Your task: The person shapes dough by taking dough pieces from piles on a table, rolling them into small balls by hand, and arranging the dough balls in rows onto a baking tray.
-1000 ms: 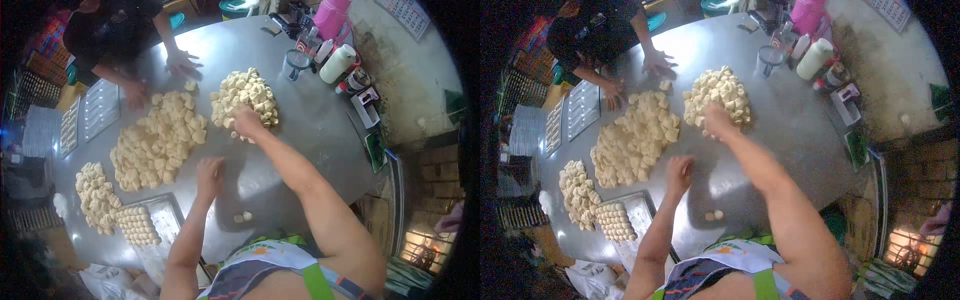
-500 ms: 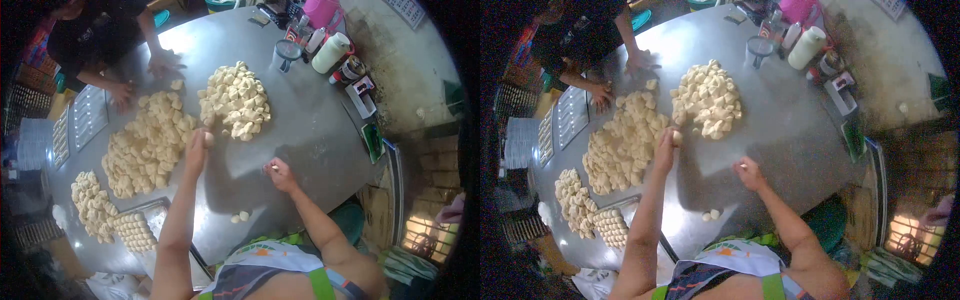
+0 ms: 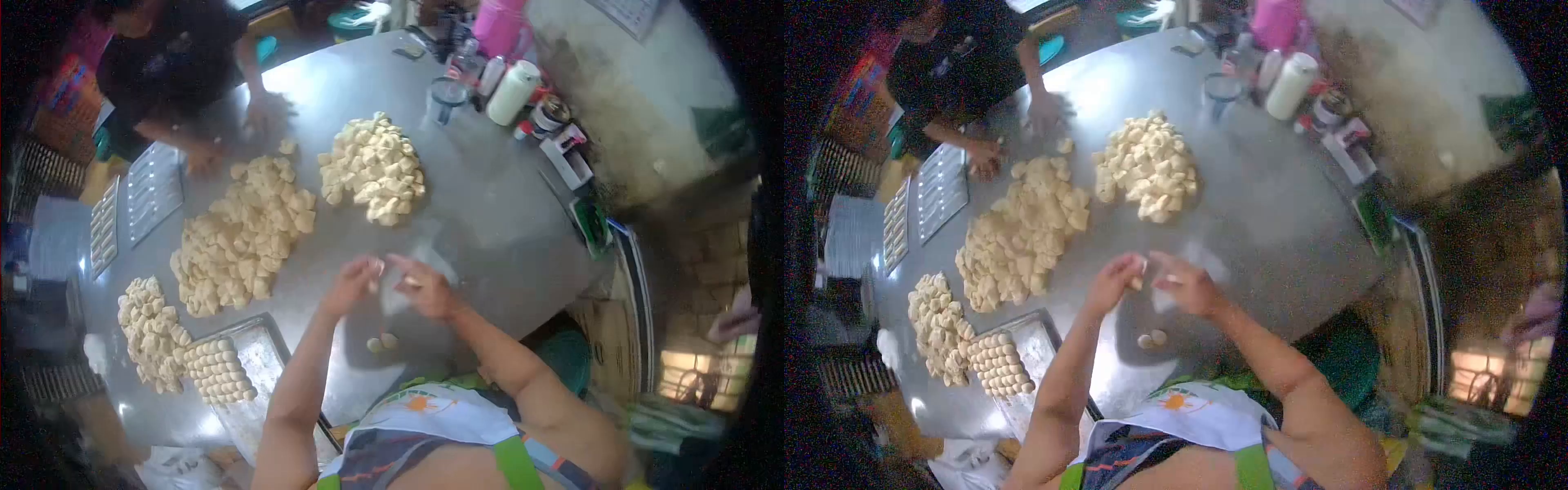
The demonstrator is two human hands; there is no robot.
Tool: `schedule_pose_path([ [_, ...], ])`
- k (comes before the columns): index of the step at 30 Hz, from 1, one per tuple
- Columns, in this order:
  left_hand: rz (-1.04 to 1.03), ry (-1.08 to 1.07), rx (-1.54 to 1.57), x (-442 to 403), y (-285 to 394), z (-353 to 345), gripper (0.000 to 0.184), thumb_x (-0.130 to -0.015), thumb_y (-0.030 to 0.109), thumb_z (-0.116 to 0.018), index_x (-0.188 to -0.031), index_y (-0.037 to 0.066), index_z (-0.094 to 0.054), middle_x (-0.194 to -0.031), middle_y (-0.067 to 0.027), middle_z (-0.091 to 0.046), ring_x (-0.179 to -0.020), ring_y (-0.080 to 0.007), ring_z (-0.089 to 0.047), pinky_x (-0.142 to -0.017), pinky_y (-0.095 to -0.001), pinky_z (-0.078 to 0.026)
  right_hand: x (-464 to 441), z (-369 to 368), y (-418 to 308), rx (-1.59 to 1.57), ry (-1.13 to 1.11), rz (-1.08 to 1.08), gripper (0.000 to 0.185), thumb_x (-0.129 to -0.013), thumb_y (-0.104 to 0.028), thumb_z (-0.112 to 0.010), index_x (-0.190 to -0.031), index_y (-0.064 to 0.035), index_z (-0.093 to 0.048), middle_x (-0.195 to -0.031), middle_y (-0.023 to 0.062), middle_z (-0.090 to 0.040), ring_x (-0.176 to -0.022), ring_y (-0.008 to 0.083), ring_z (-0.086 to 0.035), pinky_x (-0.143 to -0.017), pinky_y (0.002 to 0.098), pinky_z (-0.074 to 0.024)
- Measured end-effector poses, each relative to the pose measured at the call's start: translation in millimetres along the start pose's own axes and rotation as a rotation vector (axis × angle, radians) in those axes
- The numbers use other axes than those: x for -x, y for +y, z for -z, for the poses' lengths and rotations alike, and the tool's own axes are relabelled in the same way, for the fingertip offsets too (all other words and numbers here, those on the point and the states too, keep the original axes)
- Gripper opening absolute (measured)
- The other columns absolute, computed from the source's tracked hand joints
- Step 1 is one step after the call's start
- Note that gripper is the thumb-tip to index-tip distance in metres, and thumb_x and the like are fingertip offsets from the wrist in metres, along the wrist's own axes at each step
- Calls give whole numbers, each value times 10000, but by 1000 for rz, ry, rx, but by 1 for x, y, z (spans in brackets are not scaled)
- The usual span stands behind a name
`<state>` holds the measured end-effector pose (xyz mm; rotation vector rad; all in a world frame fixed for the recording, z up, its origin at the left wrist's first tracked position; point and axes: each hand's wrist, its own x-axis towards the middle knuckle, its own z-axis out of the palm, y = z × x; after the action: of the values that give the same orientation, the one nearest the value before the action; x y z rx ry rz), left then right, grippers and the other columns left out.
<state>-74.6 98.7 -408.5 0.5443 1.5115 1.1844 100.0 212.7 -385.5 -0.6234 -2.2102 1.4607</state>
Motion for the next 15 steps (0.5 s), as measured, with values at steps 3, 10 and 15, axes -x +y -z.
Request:
schedule_pose_path([
  [3,-42,-14,292,51,-30,-29,263,-965,210,-605,-1137,15,-646,-1009,-36,-660,-928,-153,-614,-816,-292,-484,25,-11,-9,-63,-97,359,186,-899,-138,-659,-1072,-71,-667,-975,135,-669,-876,290,-659,-789,392,-512],
  [10,-276,-100,169,134,-37,-39,155,-954,138,-585,-968,-9,-633,-891,-37,-611,-791,-130,-562,-698,-270,-439,74,-26,-40,26,-44,151,126,-903,-172,-643,-943,-52,-650,-860,147,-653,-836,346,-654,-752,432,-519],
  [15,-283,303,-130,166,-38,-47,276,-916,209,-639,-742,20,-538,-710,-39,-468,-634,-143,-450,-596,-316,-387,125,-9,37,328,37,-115,115,-894,-168,-579,-930,-71,-630,-880,166,-626,-821,378,-616,-703,472,-496],
])
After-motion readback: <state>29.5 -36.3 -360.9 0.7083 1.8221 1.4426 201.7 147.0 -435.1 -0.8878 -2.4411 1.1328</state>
